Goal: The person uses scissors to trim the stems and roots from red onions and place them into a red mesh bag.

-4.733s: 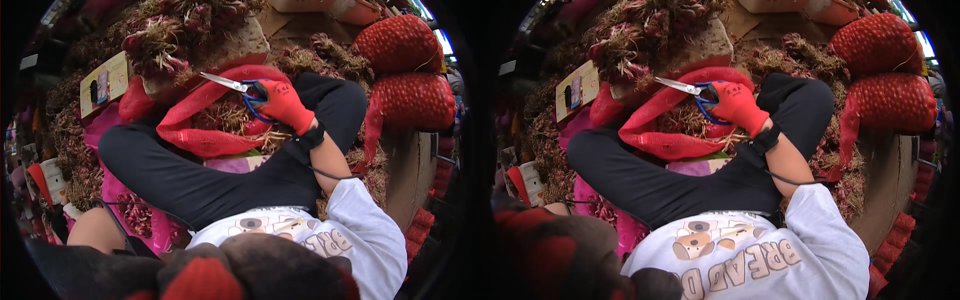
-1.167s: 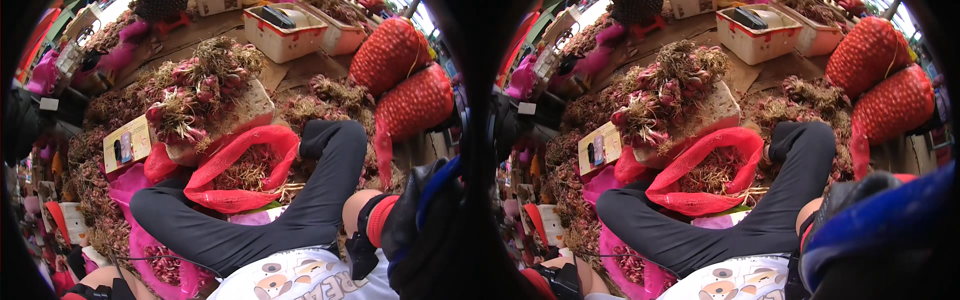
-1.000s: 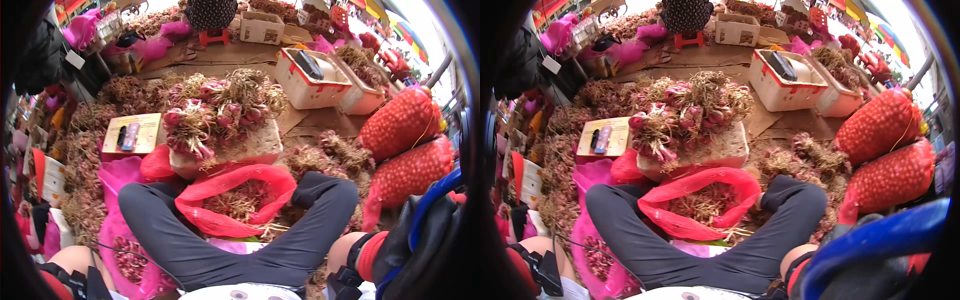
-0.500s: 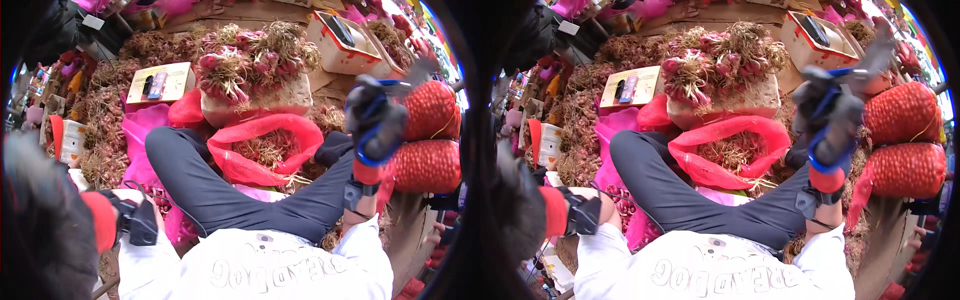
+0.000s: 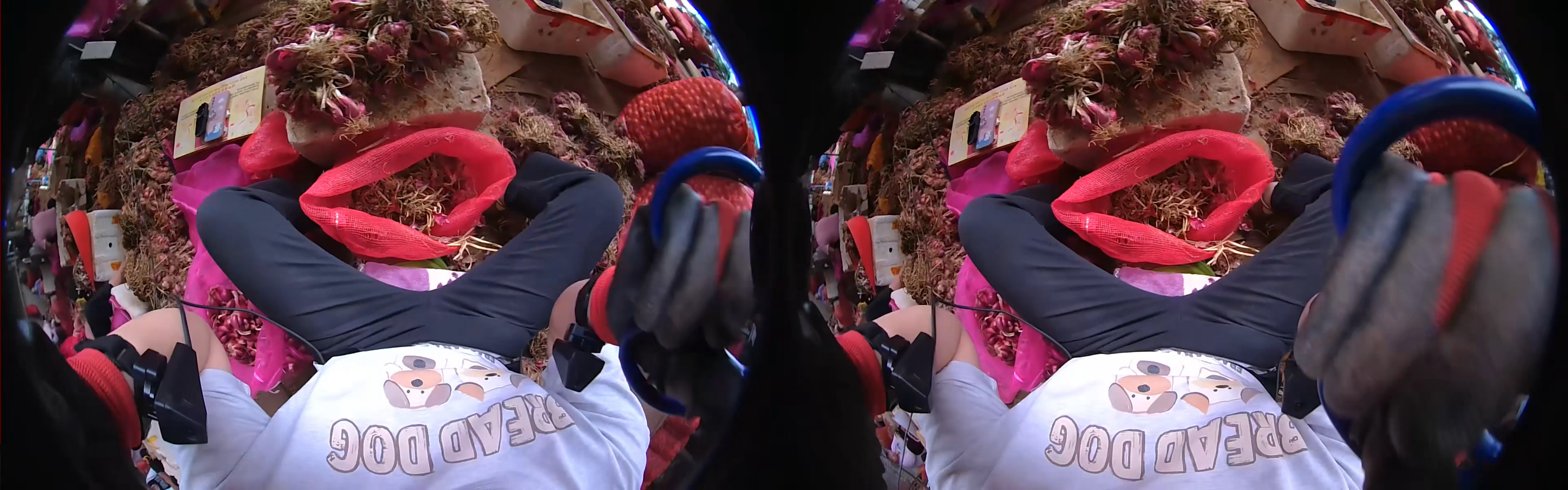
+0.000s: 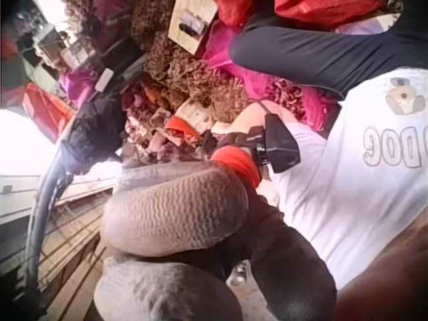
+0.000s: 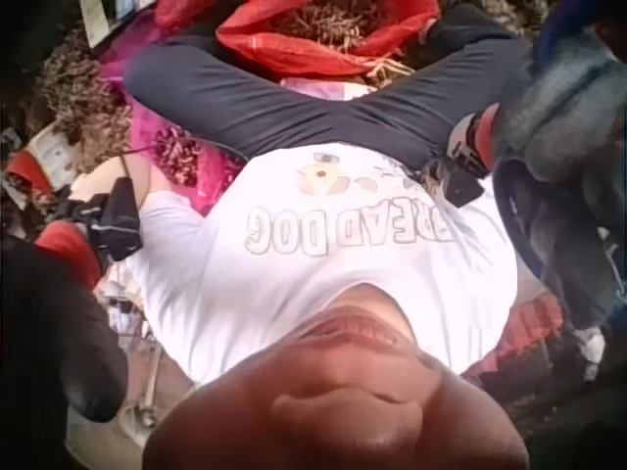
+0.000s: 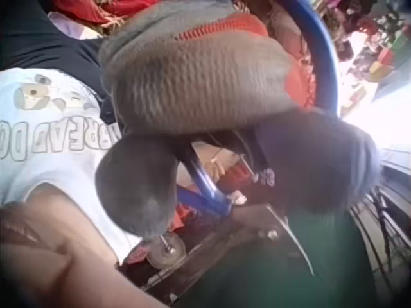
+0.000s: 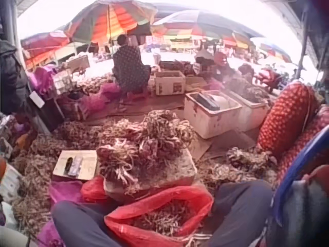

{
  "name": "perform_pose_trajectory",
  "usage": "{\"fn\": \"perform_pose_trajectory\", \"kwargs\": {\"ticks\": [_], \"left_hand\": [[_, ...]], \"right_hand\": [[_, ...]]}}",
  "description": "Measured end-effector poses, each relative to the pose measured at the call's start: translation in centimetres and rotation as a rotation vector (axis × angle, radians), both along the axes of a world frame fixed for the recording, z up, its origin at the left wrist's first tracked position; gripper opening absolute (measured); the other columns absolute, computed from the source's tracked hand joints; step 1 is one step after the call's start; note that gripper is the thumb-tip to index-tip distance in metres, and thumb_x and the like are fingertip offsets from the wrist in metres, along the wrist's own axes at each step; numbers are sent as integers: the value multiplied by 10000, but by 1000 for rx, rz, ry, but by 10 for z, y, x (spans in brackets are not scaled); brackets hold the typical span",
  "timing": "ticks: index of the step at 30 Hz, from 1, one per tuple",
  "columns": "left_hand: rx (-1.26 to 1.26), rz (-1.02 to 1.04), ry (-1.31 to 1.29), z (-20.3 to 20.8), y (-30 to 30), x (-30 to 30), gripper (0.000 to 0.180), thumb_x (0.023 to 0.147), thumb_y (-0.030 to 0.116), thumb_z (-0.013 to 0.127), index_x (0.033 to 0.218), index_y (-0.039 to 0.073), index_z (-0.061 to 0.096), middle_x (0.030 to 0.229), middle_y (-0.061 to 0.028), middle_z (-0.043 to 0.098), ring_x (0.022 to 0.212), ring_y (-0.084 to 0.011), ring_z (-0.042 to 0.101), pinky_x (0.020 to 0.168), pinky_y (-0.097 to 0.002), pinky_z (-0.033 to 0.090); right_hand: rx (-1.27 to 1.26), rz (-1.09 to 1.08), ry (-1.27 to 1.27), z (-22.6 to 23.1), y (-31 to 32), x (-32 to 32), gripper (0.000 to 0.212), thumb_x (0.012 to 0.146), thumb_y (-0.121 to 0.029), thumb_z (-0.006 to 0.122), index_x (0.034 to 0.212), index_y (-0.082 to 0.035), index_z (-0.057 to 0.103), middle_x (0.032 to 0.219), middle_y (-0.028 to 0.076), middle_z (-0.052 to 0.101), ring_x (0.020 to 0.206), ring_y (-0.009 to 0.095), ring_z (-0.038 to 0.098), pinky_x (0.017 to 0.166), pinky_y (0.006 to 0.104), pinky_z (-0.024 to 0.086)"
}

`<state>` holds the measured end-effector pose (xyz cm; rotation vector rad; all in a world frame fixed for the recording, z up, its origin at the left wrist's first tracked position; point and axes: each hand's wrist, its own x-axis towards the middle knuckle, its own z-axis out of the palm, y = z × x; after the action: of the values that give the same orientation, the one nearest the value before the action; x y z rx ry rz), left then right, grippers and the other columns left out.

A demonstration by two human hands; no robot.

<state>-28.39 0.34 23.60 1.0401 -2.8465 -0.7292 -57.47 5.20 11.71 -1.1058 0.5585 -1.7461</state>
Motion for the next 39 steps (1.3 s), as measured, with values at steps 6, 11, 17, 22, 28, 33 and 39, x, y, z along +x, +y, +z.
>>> {"fn": "perform_pose_trajectory", "kwargs": {"ticks": [6, 11, 17, 22, 28, 33, 39], "left_hand": [[-5, -43, 7, 0, -15, -5, 494, 733, 403, 584, 1102, 75, 578, 1071, -102, 586, 911, -302, 582, 759, -418, 495], [22, -13, 0, 3, 6, -9, 505, 720, 412, 587, 1103, 82, 582, 1079, -99, 587, 924, -305, 581, 765, -424, 493], [133, 24, 33, 17, 23, -16, 520, 705, 422, 590, 1105, 90, 587, 1089, -97, 588, 939, -309, 580, 773, -432, 490], [242, 46, 45, 27, 42, -18, 532, 692, 431, 593, 1106, 97, 592, 1098, -95, 589, 952, -313, 579, 779, -439, 488], [203, 11, 60, 32, 25, -14, 591, 745, 495, 536, 1184, 99, 542, 1148, -115, 576, 1021, -330, 563, 845, -477, 464], [89, 2, 39, 21, 20, -4, 576, 765, 475, 524, 1190, 85, 537, 1151, -119, 576, 1020, -320, 564, 853, -462, 462], [40, 16, 40, 12, 8, 4, 559, 790, 451, 510, 1198, 69, 529, 1155, -123, 575, 1019, -309, 567, 861, -444, 461]], "right_hand": [[-176, -142, 82, 27, 24, -4, 485, 914, -351, 501, 1116, 90, 519, 810, 133, 606, 508, 152, 531, 472, 241, 432], [-312, -221, 164, 43, 26, -14, 491, 917, -362, 492, 1114, 86, 525, 809, 132, 609, 506, 150, 532, 469, 241, 432], [-505, -263, 269, 103, 47, -36, 499, 920, -376, 482, 1113, 82, 532, 806, 131, 613, 505, 149, 533, 466, 242, 431], [-517, -360, 304, 88, 38, -28, 507, 923, -387, 473, 1111, 79, 538, 804, 130, 616, 504, 148, 534, 463, 243, 430], [-455, -383, 311, 70, 41, -15, 516, 926, -401, 462, 1109, 75, 545, 802, 129, 620, 502, 147, 535, 459, 244, 430], [-468, -431, 262, 70, 34, -18, 524, 928, -412, 454, 1108, 71, 551, 800, 129, 624, 501, 145, 535, 456, 244, 429], [-480, -441, 291, 79, 33, -22, 535, 932, -425, 443, 1106, 67, 558, 798, 128, 628, 500, 144, 536, 453, 245, 429]]}}
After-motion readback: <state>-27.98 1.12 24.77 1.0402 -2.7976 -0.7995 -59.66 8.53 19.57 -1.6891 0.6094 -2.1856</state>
